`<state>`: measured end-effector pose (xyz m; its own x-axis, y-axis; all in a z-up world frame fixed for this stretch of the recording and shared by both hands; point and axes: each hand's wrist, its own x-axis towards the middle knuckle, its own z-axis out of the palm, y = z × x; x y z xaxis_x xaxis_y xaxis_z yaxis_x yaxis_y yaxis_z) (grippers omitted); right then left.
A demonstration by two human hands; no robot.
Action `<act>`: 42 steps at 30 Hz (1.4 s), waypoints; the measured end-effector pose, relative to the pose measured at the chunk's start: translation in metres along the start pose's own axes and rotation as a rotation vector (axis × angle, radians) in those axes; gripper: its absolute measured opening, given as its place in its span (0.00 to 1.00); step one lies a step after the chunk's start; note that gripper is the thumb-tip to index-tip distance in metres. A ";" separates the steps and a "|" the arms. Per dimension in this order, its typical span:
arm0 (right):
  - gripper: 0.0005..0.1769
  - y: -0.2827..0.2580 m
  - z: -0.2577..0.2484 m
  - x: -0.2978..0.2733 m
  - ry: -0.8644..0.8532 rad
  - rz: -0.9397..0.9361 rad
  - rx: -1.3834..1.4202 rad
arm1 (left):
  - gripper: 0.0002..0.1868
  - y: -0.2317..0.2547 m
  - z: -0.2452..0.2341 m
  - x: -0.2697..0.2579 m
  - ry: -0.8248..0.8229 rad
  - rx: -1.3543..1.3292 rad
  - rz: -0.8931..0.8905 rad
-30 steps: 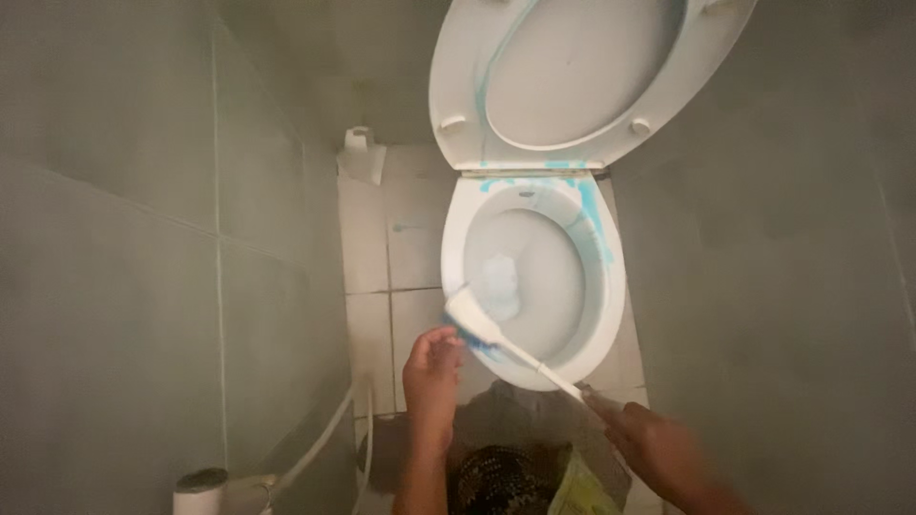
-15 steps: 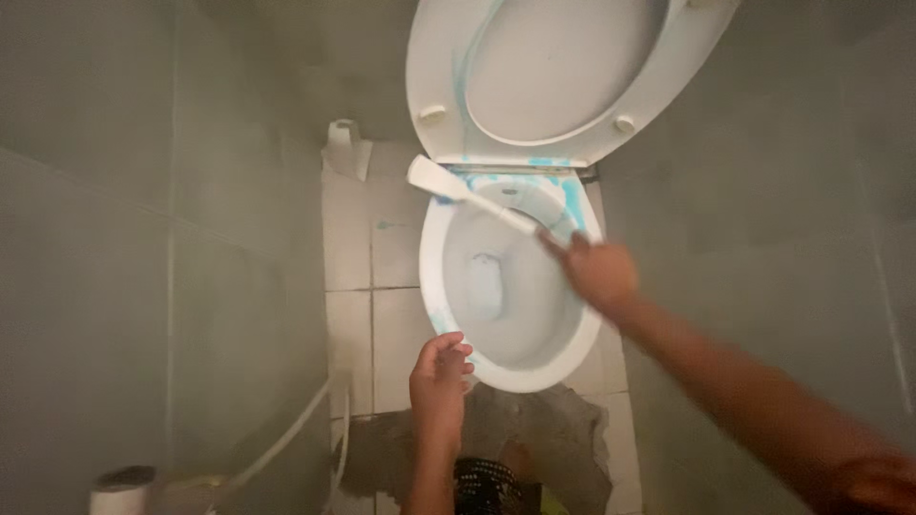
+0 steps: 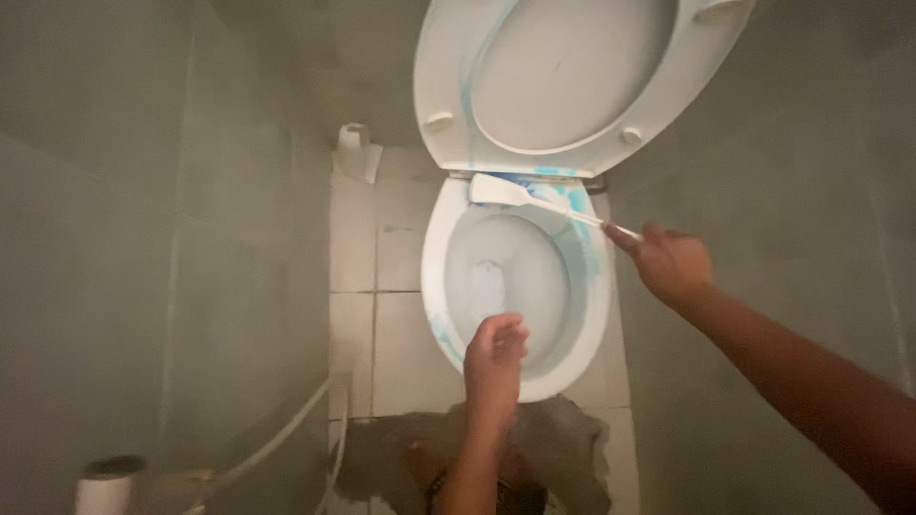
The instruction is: The person scrubs the inside of a toilet bowl and the underside of the toilet seat using a toilet brush and a handheld bidet sprayer. They apply water from the sprayer to rinse the surfaces while scrubbing.
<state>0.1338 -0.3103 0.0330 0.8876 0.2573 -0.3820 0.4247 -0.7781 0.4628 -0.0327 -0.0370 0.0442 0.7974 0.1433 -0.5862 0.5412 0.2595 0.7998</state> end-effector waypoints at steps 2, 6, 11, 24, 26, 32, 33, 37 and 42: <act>0.35 0.017 -0.002 -0.002 -0.072 0.001 -0.069 | 0.14 0.002 0.019 0.007 -0.065 -0.037 0.117; 0.34 0.051 -0.005 -0.028 -0.134 0.022 -0.094 | 0.14 0.008 0.035 0.007 -0.071 0.022 0.098; 0.33 0.006 0.015 -0.012 0.195 -0.047 0.099 | 0.15 0.006 0.058 -0.001 -0.066 0.094 -0.031; 0.28 0.039 0.049 -0.031 -0.020 0.094 0.210 | 0.16 0.002 0.063 0.012 -0.035 0.067 0.010; 0.33 -0.002 0.039 -0.005 0.022 0.058 0.242 | 0.16 0.010 0.067 0.015 -0.037 0.062 -0.026; 0.36 -0.037 0.035 0.029 0.236 -0.029 0.342 | 0.18 0.034 0.071 0.020 -0.084 0.177 -0.099; 0.38 -0.024 0.034 0.026 0.138 0.007 0.330 | 0.18 0.039 0.065 0.019 -0.081 0.148 -0.079; 0.34 0.009 0.034 -0.002 0.044 0.087 0.094 | 0.17 0.046 0.037 0.010 -0.055 0.123 -0.125; 0.39 -0.032 0.027 0.008 0.086 0.043 0.243 | 0.16 0.034 0.037 0.008 -0.036 0.072 -0.174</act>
<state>0.1227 -0.2988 -0.0063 0.9204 0.2604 -0.2915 0.3398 -0.9018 0.2671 0.0022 -0.0628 0.0710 0.6982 0.0681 -0.7126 0.6886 0.2085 0.6946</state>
